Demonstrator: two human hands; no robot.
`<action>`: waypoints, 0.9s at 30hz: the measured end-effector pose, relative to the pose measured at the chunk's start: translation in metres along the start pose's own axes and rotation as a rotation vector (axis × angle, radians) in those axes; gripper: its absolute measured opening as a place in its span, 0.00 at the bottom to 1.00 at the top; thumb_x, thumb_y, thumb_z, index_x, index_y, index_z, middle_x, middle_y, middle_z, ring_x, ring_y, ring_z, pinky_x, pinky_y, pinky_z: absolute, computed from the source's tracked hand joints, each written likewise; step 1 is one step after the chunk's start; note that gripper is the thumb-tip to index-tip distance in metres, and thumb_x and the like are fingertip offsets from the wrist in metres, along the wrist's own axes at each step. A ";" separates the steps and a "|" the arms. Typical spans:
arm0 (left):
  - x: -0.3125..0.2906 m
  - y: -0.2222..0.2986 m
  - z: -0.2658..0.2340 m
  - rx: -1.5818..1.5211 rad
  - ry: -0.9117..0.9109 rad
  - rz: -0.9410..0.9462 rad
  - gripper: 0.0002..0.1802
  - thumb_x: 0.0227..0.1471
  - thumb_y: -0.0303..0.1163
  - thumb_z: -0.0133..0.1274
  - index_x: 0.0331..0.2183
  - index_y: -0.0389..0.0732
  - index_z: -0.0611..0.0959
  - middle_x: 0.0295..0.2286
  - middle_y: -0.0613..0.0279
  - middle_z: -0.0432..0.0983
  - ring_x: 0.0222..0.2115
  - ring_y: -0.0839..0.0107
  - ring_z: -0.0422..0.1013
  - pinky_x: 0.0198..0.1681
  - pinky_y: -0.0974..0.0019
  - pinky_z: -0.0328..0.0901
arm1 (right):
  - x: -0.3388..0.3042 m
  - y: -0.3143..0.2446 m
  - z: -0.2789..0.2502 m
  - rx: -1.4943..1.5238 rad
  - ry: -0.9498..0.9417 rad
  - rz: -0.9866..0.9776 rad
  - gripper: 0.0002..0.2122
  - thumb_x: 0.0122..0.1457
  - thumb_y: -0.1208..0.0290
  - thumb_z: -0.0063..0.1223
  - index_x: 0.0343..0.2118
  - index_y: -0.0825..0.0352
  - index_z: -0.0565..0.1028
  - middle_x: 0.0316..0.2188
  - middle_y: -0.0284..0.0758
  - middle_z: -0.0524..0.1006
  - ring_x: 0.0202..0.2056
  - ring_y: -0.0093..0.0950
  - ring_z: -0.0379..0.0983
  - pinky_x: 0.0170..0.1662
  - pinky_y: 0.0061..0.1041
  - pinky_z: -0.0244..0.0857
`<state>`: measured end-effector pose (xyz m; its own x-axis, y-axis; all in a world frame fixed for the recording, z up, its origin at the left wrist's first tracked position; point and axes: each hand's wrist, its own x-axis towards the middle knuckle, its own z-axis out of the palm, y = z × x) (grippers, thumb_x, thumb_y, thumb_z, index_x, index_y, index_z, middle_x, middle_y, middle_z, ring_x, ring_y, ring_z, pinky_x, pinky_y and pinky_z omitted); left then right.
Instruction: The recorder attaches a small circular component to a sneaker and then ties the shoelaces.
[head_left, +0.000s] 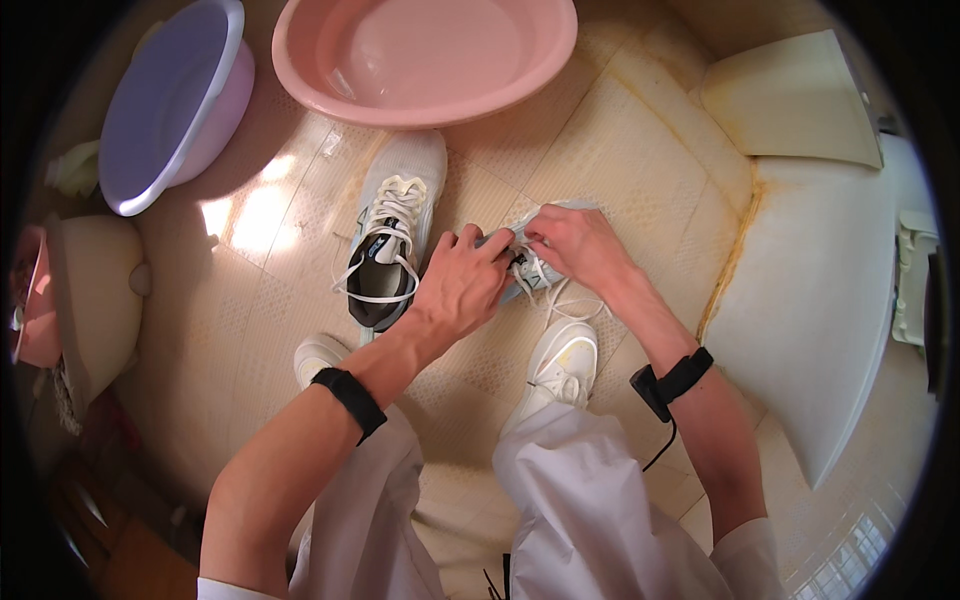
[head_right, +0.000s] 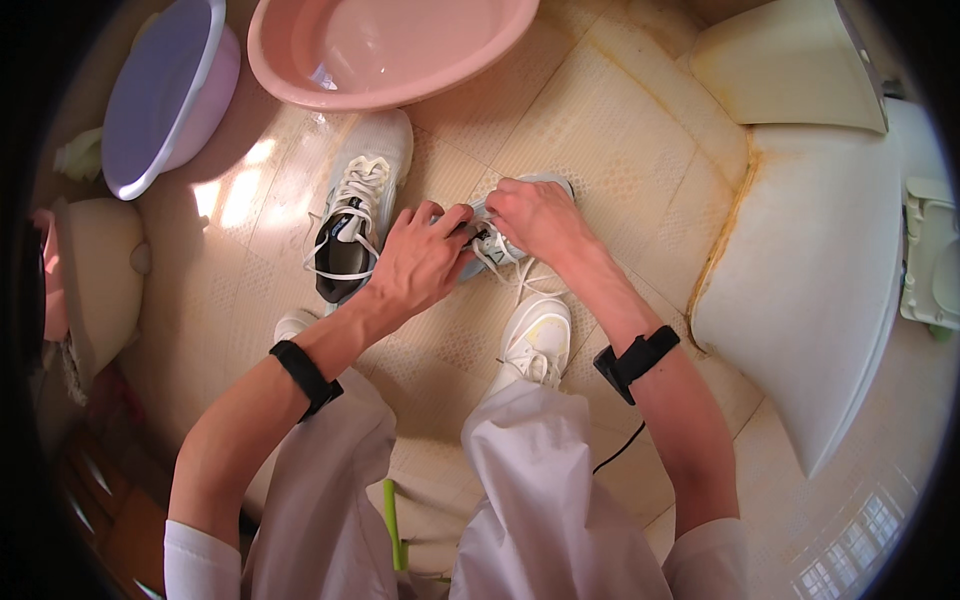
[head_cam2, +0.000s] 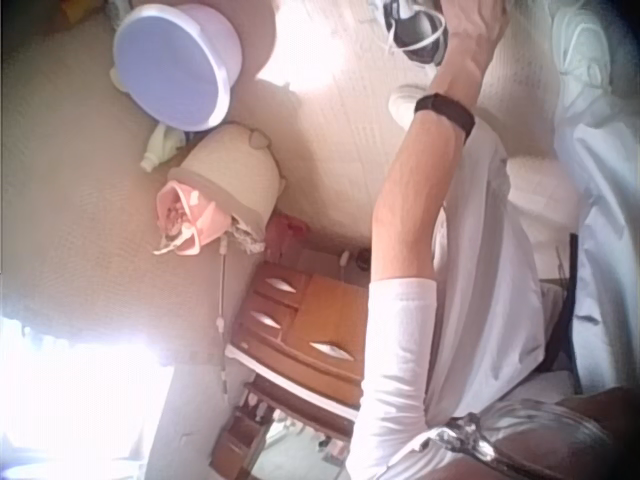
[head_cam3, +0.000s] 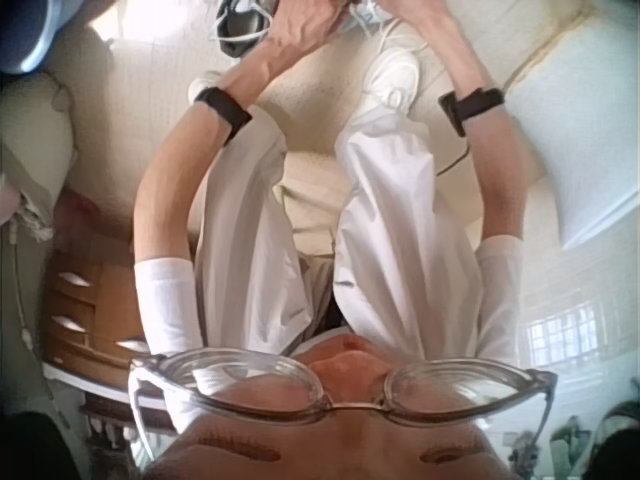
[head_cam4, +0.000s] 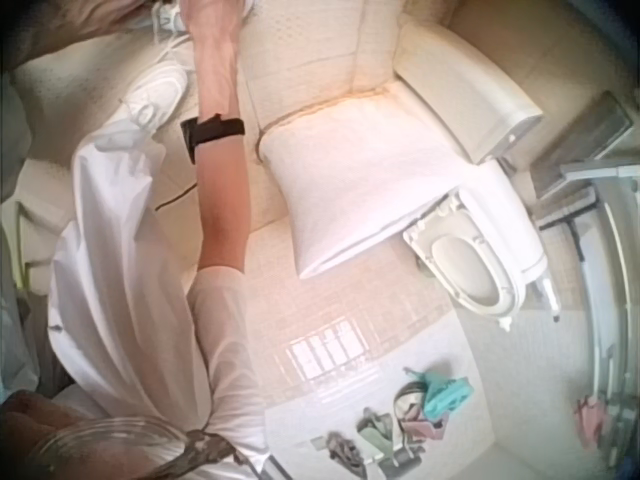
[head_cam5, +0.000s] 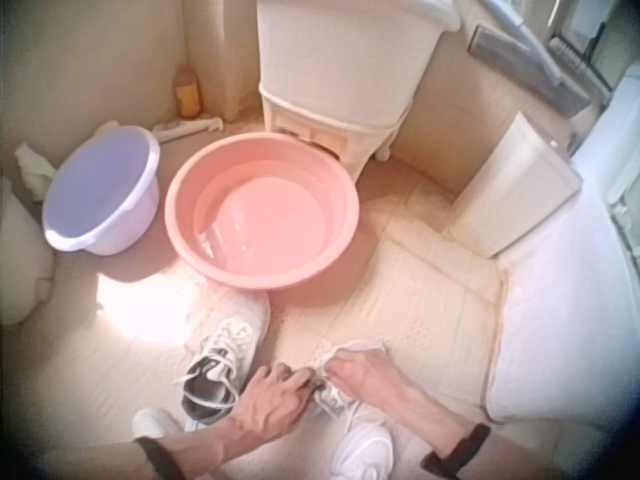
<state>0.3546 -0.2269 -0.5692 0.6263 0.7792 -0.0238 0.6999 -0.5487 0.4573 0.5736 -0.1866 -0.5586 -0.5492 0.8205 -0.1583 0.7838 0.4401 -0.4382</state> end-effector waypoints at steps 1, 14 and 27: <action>-0.001 -0.001 0.000 -0.002 -0.017 0.001 0.09 0.53 0.35 0.59 0.34 0.41 0.87 0.46 0.66 0.70 0.46 0.60 0.68 0.45 0.55 0.65 | 0.002 0.001 -0.002 -0.003 0.002 -0.002 0.05 0.54 0.72 0.65 0.34 0.64 0.82 0.32 0.35 0.81 0.33 0.38 0.80 0.38 0.37 0.74; 0.001 0.000 -0.002 -0.013 -0.017 0.014 0.10 0.52 0.33 0.62 0.38 0.42 0.87 0.46 0.68 0.72 0.43 0.61 0.69 0.44 0.56 0.66 | 0.007 -0.003 0.008 0.091 0.017 0.249 0.06 0.49 0.72 0.59 0.29 0.68 0.78 0.27 0.39 0.82 0.31 0.41 0.80 0.37 0.37 0.74; 0.002 -0.001 0.000 0.032 -0.047 0.061 0.12 0.55 0.36 0.60 0.40 0.41 0.88 0.48 0.70 0.71 0.46 0.62 0.68 0.46 0.57 0.64 | -0.004 -0.002 0.006 -0.045 -0.083 -0.014 0.06 0.58 0.73 0.54 0.38 0.64 0.73 0.34 0.40 0.77 0.34 0.44 0.79 0.36 0.44 0.73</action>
<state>0.3546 -0.2247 -0.5698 0.6831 0.7293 -0.0383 0.6700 -0.6049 0.4304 0.5723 -0.1930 -0.5628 -0.5807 0.7820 -0.2263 0.7873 0.4687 -0.4007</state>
